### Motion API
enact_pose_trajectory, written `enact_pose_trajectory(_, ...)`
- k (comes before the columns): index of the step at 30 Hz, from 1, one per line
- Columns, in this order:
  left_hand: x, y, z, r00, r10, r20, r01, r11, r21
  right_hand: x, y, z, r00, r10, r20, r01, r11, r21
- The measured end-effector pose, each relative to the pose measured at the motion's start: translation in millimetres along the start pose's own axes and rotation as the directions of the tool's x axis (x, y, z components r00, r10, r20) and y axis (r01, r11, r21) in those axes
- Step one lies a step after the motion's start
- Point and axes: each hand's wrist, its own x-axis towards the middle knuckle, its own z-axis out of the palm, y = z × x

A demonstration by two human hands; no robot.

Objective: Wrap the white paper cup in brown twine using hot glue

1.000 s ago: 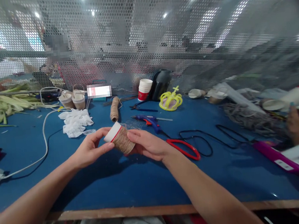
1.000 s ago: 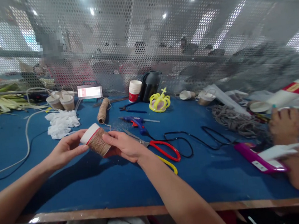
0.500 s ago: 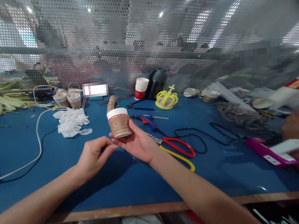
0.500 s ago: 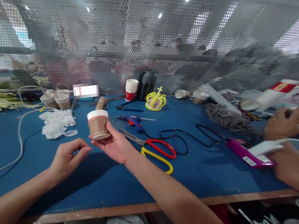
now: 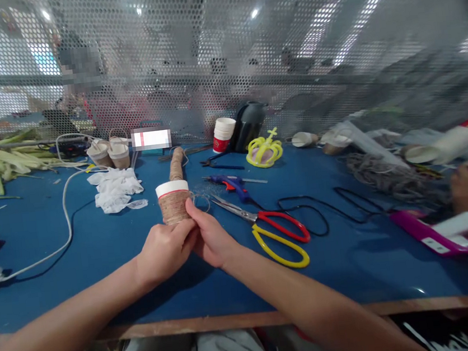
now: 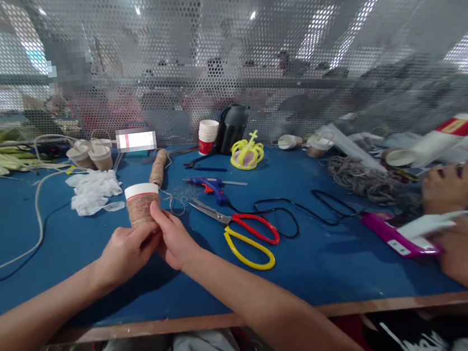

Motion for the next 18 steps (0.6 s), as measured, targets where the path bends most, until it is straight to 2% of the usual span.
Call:
enact_pose_trajectory(4,-2.5,4.5,-7.1,0.995,-0.064,0.074,0.077,0.981,-0.176,0.7,-4.2,-1.2,1.000,-0.005,-0.020,0.004,1.000,-0.026)
enact_pose_trajectory(7,-3.0,5.3,-15.5,0.970,-0.182,0.161,0.227,0.915,-0.333,4.4,-13.9,-8.4,0.992,-0.087,-0.091,0.084,0.996,-0.033)
enact_pose_trajectory(10,-0.7,-0.3,-22.2,0.906,-0.362,0.219,0.423,0.808,-0.410,9.8,-25.1,-18.9,0.976,-0.170,-0.138,0.164,0.985,-0.052)
enact_pose_trajectory(13,3.7,-11.3,-25.9,0.839,-0.491,0.233,0.538,0.689,-0.486,14.1,-33.3,-27.2,0.966,-0.200,-0.164,0.187,0.978,-0.090)
enact_pose_trajectory(14,5.3,-15.5,-26.6,0.830,-0.505,0.238,0.549,0.664,-0.507,15.0,-35.0,-29.0,0.963,-0.210,-0.170,0.195,0.976,-0.101)
enact_pose_trajectory(16,8.3,-23.2,-27.3,0.844,-0.496,0.206,0.517,0.647,-0.560,16.1,-37.2,-31.3,0.959,-0.225,-0.174,0.206,0.971,-0.120)
enact_pose_trajectory(18,10.4,-29.4,-27.0,0.841,-0.486,0.239,0.518,0.593,-0.617,16.5,-38.4,-32.5,0.956,-0.235,-0.178,0.212,0.967,-0.140)
